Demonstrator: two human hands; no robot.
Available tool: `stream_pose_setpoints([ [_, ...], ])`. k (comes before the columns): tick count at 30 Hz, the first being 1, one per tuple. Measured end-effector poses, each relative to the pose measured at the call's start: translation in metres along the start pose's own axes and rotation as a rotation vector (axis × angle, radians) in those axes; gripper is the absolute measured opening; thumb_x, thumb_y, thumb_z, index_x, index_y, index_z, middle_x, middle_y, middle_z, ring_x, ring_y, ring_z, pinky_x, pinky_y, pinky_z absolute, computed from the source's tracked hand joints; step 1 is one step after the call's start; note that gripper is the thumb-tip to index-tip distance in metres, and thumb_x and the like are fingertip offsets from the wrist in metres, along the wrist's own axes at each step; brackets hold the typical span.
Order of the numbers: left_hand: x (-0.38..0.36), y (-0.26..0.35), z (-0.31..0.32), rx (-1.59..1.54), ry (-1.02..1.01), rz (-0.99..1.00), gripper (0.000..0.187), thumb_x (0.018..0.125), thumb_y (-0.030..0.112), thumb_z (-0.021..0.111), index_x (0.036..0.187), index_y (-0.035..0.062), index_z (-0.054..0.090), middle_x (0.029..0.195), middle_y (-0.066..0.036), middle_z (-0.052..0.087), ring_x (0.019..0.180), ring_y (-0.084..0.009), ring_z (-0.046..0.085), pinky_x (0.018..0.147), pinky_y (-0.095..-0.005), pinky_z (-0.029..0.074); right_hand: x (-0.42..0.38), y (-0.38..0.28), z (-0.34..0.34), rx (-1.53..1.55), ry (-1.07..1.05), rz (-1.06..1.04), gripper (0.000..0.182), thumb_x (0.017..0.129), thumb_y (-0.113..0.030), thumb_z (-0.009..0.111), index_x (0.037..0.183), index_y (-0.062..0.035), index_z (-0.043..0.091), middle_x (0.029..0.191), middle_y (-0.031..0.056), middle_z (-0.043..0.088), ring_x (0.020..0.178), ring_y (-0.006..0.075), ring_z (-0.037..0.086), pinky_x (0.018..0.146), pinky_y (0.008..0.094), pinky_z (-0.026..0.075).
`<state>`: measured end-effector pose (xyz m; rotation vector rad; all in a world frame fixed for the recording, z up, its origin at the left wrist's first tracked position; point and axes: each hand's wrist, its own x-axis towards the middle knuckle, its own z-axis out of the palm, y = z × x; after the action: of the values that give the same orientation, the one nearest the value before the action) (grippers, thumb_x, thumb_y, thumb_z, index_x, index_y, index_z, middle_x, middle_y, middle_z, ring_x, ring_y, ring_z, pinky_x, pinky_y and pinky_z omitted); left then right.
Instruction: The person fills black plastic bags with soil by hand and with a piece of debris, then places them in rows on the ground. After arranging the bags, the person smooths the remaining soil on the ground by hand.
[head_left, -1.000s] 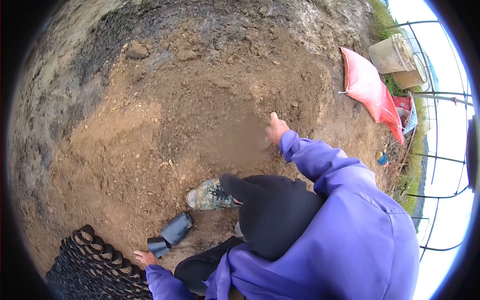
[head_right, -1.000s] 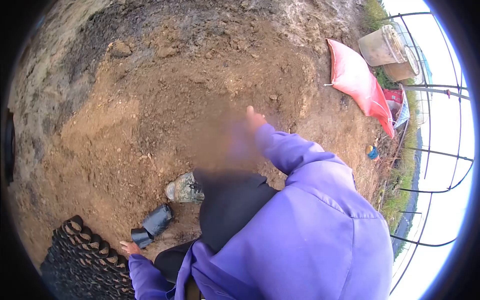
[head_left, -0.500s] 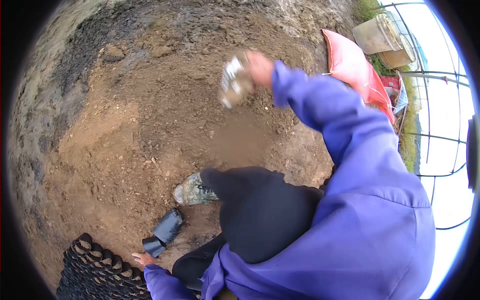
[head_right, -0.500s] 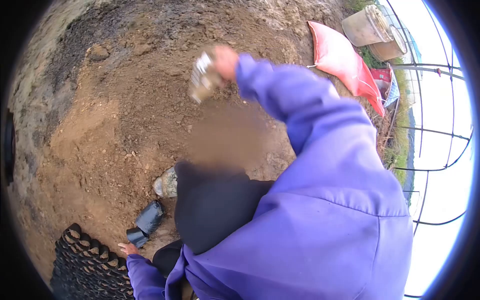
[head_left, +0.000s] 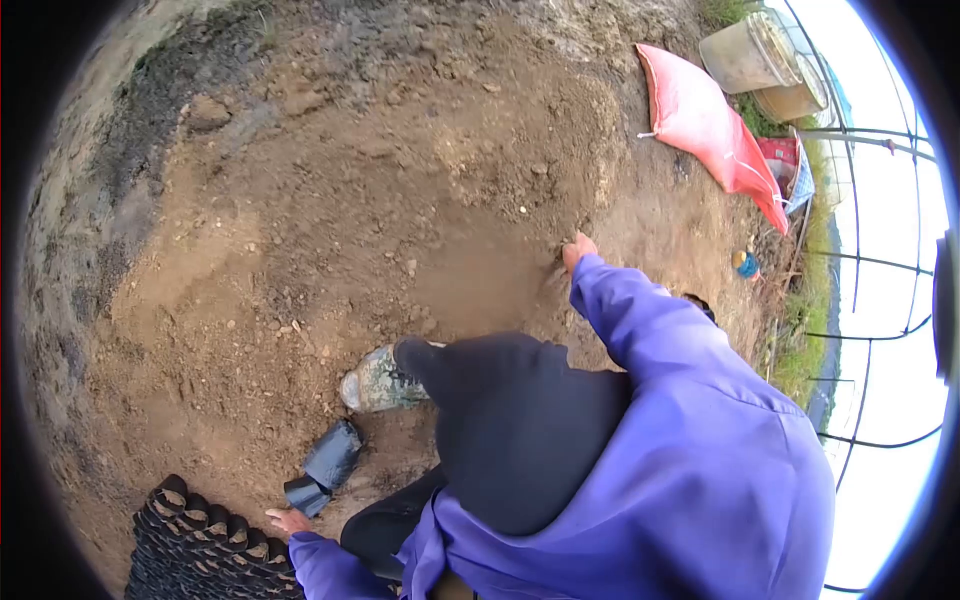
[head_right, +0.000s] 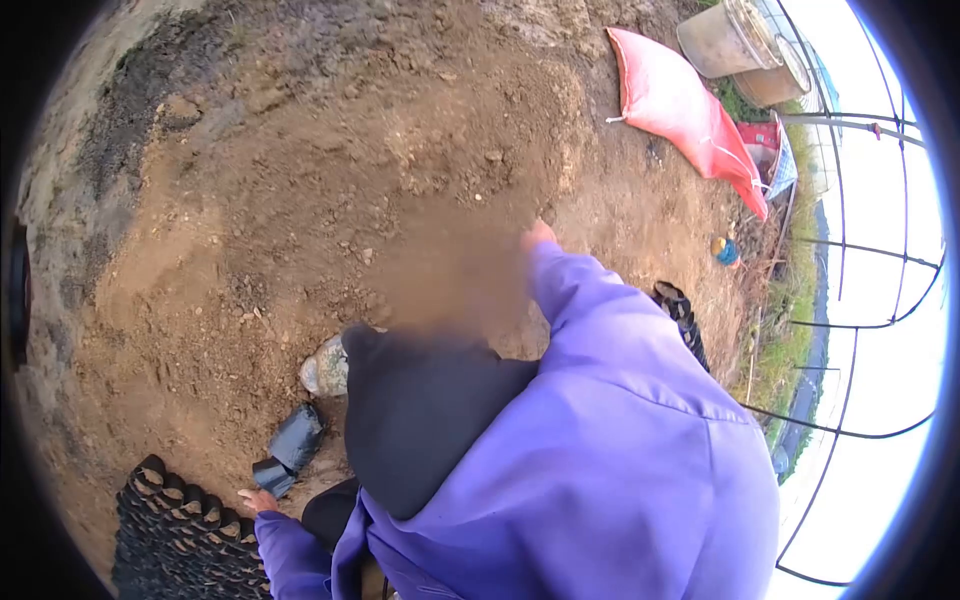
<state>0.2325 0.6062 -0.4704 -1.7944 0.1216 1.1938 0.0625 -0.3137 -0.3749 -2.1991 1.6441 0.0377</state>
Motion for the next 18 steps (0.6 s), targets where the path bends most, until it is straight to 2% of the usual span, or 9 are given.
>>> stream_pose_setpoints([
  [3,-0.049,-0.015,-0.055,0.664,-0.163,0.239,0.052,0.091,0.016,0.040,0.138,-0.0033,0.033,0.132,-0.027,0.043,0.115,-0.0331,0.049,0.100,-0.0484,0.035,-0.034,-0.073,-0.011,0.250,-0.022,-0.059,0.015,0.083,-0.020,0.049,0.079,-0.0096,0.060,0.073,0.0088,0.057,0.070,0.0202,0.052,0.060,0.0380,0.042],
  [4,-0.057,-0.013,-0.070,0.904,-0.214,0.339,0.051,0.090,0.015,0.040,0.138,-0.0020,0.035,0.132,-0.028,0.042,0.114,-0.0330,0.050,0.098,-0.0482,0.037,0.024,-0.033,0.062,-0.129,-0.198,-0.087,0.018,0.084,-0.020,0.051,0.092,-0.0080,0.061,0.086,0.0133,0.060,0.081,0.0262,0.057,0.071,0.0389,0.045],
  [5,-0.053,-0.009,-0.066,0.596,-0.105,0.196,0.052,0.090,0.015,0.041,0.139,-0.0006,0.033,0.133,-0.028,0.041,0.116,-0.0343,0.049,0.097,-0.0483,0.039,0.079,0.004,0.130,-0.496,-0.361,-0.182,0.027,0.085,-0.021,0.053,0.106,-0.0064,0.063,0.098,0.0177,0.064,0.093,0.0322,0.061,0.082,0.0397,0.048],
  [8,0.007,0.009,-0.006,-0.275,0.251,-0.094,0.059,0.089,0.018,0.044,0.143,0.0033,0.025,0.137,-0.029,0.036,0.119,-0.0385,0.047,0.095,-0.0481,0.042,-0.038,-0.213,0.060,-1.217,-0.499,-0.832,0.023,0.090,-0.025,0.048,0.098,-0.0186,0.068,0.103,0.0019,0.066,0.096,0.0171,0.060,0.069,0.0359,0.042],
  [9,0.010,0.009,0.004,-0.504,0.365,-0.099,0.062,0.088,0.019,0.046,0.144,0.0044,0.022,0.138,-0.029,0.034,0.119,-0.0402,0.046,0.095,-0.0477,0.042,-0.052,-0.253,0.046,-1.108,-0.413,-0.900,0.019,0.086,-0.023,0.050,0.087,-0.0177,0.068,0.089,0.0032,0.064,0.084,0.0195,0.060,0.067,0.0365,0.044],
  [11,-0.001,0.006,0.013,-0.873,0.291,-0.197,0.075,0.086,0.025,0.051,0.145,0.0058,0.010,0.138,-0.032,0.029,0.116,-0.0454,0.046,0.095,-0.0468,0.043,-0.059,-0.303,0.046,-0.873,-0.272,-1.027,0.020,0.079,-0.021,0.055,0.067,-0.0160,0.069,0.060,0.0058,0.060,0.061,0.0243,0.060,0.064,0.0378,0.048],
  [13,0.003,0.010,0.011,-0.916,0.282,-0.258,0.074,0.086,0.026,0.051,0.146,0.0084,0.011,0.140,-0.030,0.029,0.118,-0.0454,0.045,0.095,-0.0479,0.042,-0.061,-0.365,0.063,-1.018,-0.221,-1.066,0.018,0.077,-0.022,0.057,0.066,-0.0151,0.069,0.064,0.0059,0.063,0.065,0.0230,0.062,0.065,0.0372,0.048],
  [15,0.003,0.012,0.006,-0.961,0.247,-0.292,0.074,0.086,0.026,0.051,0.146,0.0102,0.011,0.141,-0.028,0.027,0.120,-0.0452,0.043,0.097,-0.0482,0.040,-0.073,-0.399,0.065,0.222,-0.286,-0.372,0.025,0.082,-0.016,0.051,0.102,-0.0031,0.058,0.097,0.0186,0.064,0.090,0.0353,0.061,0.080,0.0457,0.047],
  [18,-0.008,0.008,-0.010,-1.065,0.186,-0.312,0.076,0.085,0.025,0.052,0.146,0.0110,0.009,0.143,-0.027,0.024,0.124,-0.0457,0.038,0.100,-0.0481,0.037,-0.098,-0.369,0.008,0.369,-0.340,-0.407,0.035,0.090,-0.023,0.048,0.120,-0.0054,0.051,0.107,0.0184,0.061,0.100,0.0315,0.059,0.088,0.0380,0.047],
])
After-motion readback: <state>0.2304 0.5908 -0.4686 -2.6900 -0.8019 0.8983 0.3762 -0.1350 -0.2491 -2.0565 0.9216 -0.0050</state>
